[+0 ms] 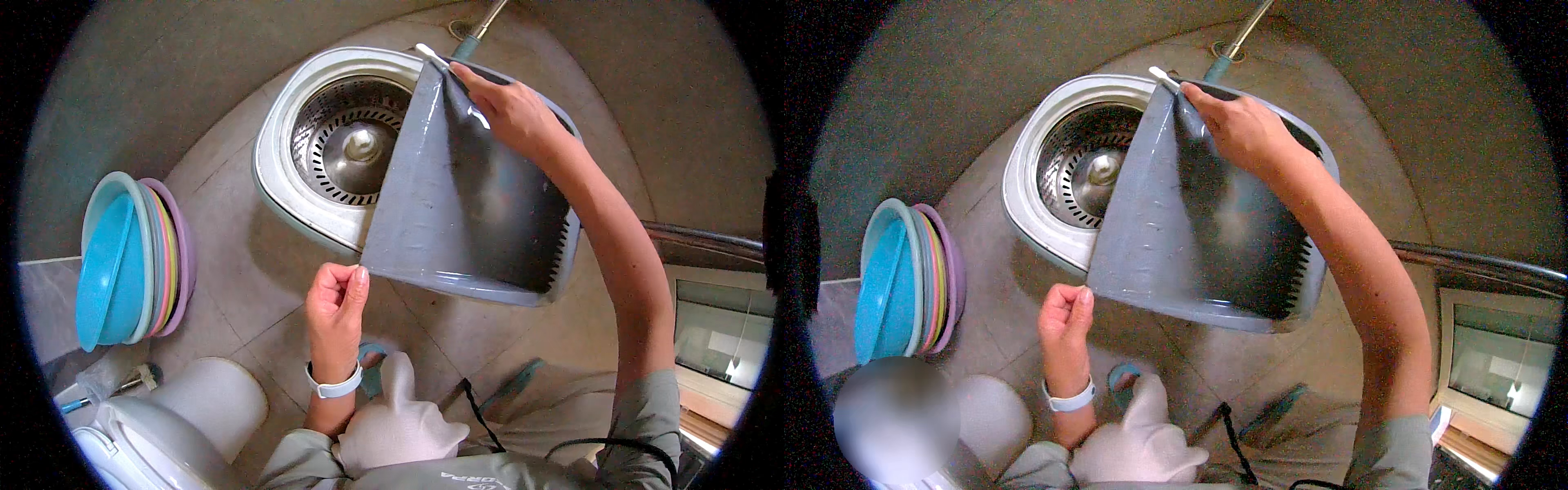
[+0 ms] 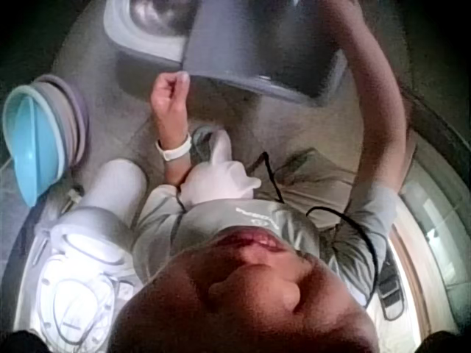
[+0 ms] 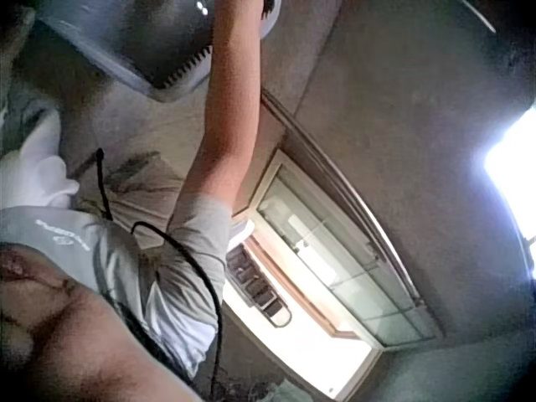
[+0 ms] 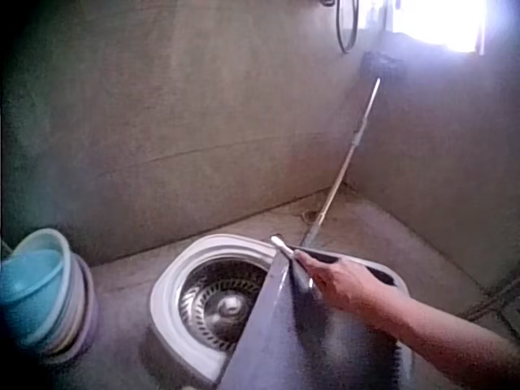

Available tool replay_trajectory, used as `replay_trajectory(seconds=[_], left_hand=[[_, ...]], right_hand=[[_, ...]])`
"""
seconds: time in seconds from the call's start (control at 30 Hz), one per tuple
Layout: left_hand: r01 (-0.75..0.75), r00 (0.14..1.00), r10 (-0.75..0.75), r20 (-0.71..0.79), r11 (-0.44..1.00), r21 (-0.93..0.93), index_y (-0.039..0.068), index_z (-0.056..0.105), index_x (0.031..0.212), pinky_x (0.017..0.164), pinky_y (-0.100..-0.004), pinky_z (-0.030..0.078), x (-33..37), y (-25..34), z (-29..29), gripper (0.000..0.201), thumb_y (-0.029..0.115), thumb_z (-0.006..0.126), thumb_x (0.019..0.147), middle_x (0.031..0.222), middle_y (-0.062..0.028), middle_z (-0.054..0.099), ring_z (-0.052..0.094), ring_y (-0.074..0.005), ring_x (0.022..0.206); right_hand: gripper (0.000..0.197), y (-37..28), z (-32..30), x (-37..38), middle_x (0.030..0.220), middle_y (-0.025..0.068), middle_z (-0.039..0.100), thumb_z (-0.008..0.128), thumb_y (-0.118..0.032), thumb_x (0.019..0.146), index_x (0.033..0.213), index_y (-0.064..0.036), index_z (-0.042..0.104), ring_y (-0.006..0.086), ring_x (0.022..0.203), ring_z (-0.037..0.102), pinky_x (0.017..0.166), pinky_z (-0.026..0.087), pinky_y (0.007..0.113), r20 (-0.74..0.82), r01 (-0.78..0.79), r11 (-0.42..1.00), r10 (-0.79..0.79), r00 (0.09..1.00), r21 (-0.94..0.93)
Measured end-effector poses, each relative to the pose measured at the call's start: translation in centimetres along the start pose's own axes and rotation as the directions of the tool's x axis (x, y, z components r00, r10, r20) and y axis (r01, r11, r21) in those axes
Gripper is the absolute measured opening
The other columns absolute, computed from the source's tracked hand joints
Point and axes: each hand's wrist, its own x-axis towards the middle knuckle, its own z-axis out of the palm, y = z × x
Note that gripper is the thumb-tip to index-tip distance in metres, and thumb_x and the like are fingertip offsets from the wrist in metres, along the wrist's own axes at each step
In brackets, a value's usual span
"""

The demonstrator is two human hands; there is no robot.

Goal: The person retrieves a toothbrush from the sink area and uses it to scrub the inside of a gray dustpan held over a washing machine. They repeatedly brush the dustpan's surface and the metal handle, then rinse the toothbrush under running water.

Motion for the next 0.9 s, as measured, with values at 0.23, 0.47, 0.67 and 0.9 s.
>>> replay_trajectory(seconds=[0.23,0.47,0.67,0.9], left_hand=[[-0.023,0.999,0.024,0.035,0.999,-0.026,0.004,0.054,0.085,0.056,-0.0171,0.032,-0.2,-0.2,-0.8,0.013,0.013,0.060,0.091,0.071,0.0060,0.047,0.037,-0.0012,0.064],[0.032,0.998,-0.030,0.052,0.999,-0.039,0.004,0.053,0.085,0.056,-0.0168,0.031,0.1,0.1,-0.3,0.014,0.014,0.060,0.091,0.071,0.0059,0.047,0.037,-0.0010,0.064],[0.016,0.999,-0.015,0.039,0.999,-0.040,0.004,0.053,0.085,0.056,-0.0167,0.032,-0.2,0.1,-0.7,0.014,0.015,0.060,0.091,0.072,0.0057,0.048,0.037,-0.0011,0.064],[0.014,1.000,-0.014,0.024,1.000,-0.014,0.004,0.054,0.085,0.056,-0.0173,0.031,-0.2,-0.3,-0.5,0.014,0.014,0.061,0.091,0.072,0.0061,0.047,0.037,-0.0012,0.064]], right_hand=[[0.043,1.7,-0.1,-5.9,0.078,0.0232,0.062,0.047,-0.013,0.090,0.132,-0.0186,0.047,0.0415,0.069,0.061,0.064,0.047,0.049,-0.017,-0.009,0.998,0.010,1.000,0.061],[0.042,-1.7,-1.1,-3.7,0.078,0.0231,0.060,0.049,-0.012,0.089,0.131,-0.0120,0.047,0.0399,0.066,0.060,0.062,0.047,0.044,0.117,-0.146,0.972,0.126,0.985,0.183],[0.044,-1.9,-2.1,-6.8,0.079,0.0181,0.051,0.047,-0.007,0.093,0.136,-0.0125,0.041,0.0139,0.070,0.047,0.068,0.042,0.026,0.137,-0.202,0.934,0.168,0.976,0.294],[0.047,-5.3,-1.8,-10.1,0.069,0.0225,0.048,0.047,-0.007,0.091,0.137,-0.0086,0.038,0.0309,0.058,0.051,0.059,0.043,0.038,0.304,-0.189,0.922,0.083,0.949,0.338]])
